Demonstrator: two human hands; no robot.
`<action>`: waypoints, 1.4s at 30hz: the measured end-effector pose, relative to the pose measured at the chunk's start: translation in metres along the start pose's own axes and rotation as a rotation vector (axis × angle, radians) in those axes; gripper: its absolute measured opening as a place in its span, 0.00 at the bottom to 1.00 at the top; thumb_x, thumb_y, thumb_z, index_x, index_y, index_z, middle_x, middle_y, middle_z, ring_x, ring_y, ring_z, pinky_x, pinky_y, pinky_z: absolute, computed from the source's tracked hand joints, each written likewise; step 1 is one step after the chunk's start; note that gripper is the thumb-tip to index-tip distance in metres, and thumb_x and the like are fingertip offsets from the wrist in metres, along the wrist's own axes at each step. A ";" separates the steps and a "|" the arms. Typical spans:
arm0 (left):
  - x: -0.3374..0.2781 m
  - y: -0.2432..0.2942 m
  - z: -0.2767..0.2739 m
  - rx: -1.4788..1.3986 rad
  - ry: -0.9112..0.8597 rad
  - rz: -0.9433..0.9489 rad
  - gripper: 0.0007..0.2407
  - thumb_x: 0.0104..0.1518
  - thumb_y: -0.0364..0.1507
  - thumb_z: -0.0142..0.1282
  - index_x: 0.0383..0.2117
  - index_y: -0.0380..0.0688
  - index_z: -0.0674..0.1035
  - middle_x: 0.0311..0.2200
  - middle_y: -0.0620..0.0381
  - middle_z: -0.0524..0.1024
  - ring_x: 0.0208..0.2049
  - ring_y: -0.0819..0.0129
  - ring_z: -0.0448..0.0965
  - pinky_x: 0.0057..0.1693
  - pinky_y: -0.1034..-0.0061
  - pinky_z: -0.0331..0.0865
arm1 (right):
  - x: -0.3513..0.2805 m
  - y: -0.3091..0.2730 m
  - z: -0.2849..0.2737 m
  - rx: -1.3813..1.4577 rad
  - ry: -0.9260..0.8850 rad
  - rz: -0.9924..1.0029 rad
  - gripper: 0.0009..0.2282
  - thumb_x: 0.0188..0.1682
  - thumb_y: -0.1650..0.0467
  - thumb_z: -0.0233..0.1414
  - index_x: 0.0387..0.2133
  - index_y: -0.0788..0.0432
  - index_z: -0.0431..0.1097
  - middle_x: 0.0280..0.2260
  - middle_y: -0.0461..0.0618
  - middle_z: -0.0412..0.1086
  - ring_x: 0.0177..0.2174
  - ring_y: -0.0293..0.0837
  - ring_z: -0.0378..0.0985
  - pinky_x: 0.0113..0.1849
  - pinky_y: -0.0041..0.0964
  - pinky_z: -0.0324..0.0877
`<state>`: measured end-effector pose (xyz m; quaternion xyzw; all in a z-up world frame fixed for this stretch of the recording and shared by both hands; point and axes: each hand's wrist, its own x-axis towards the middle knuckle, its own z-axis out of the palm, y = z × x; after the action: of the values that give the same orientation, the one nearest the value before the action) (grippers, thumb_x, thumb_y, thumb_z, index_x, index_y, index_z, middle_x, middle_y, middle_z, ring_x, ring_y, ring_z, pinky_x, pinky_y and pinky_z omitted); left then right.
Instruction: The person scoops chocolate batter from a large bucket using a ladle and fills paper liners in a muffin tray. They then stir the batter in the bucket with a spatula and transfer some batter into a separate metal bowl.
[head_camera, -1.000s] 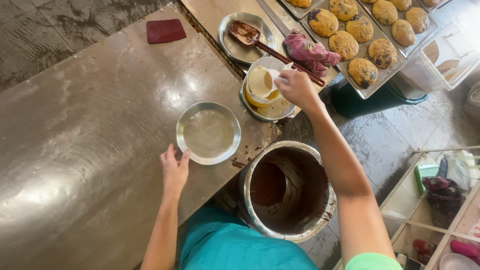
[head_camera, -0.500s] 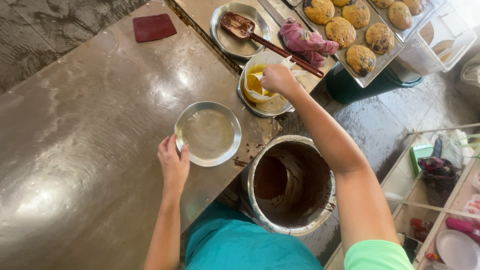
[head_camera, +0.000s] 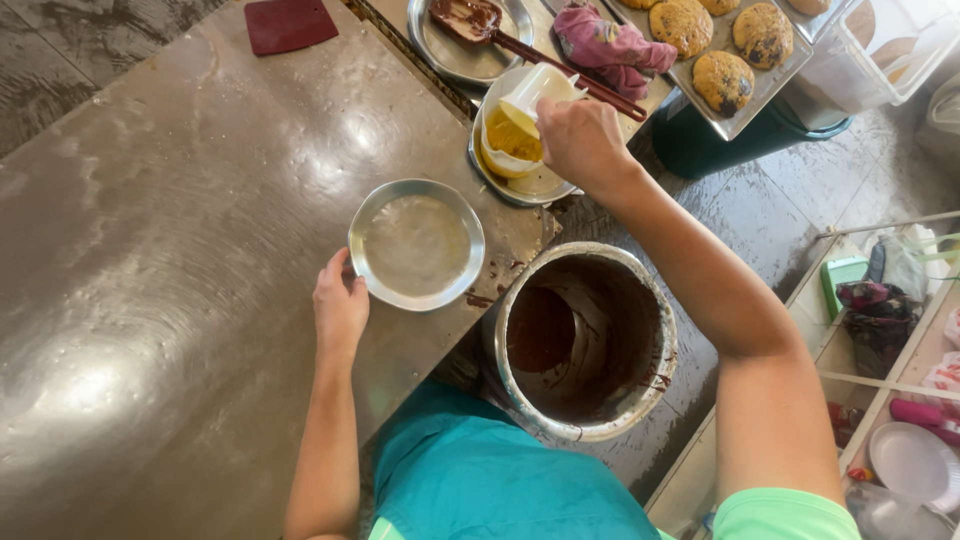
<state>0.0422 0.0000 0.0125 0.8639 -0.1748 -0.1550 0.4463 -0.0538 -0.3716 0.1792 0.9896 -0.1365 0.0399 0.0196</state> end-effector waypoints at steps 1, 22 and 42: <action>-0.001 -0.001 0.000 0.003 0.009 0.006 0.20 0.56 0.21 0.57 0.58 0.41 0.74 0.46 0.43 0.77 0.48 0.49 0.78 0.53 0.60 0.71 | -0.001 0.001 -0.003 0.013 -0.009 0.021 0.08 0.56 0.70 0.53 0.31 0.64 0.69 0.22 0.60 0.73 0.23 0.58 0.79 0.28 0.52 0.73; -0.022 0.000 -0.001 -0.185 -0.047 -0.176 0.23 0.60 0.18 0.55 0.64 0.35 0.68 0.56 0.44 0.71 0.40 0.61 0.80 0.42 0.71 0.79 | -0.052 0.028 0.018 0.178 0.441 -0.088 0.04 0.44 0.76 0.53 0.33 0.61 0.68 0.27 0.56 0.72 0.28 0.57 0.77 0.31 0.50 0.72; -0.138 0.022 0.014 -0.131 0.104 0.052 0.15 0.64 0.18 0.53 0.56 0.39 0.77 0.51 0.51 0.75 0.44 0.65 0.79 0.48 0.75 0.75 | -0.322 0.054 0.086 2.349 0.318 0.571 0.07 0.61 0.66 0.49 0.41 0.57 0.68 0.19 0.38 0.56 0.19 0.33 0.56 0.24 0.29 0.56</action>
<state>-0.0906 0.0388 0.0384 0.8348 -0.1633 -0.1093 0.5142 -0.3708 -0.3413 0.0683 0.3236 -0.2260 0.2628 -0.8804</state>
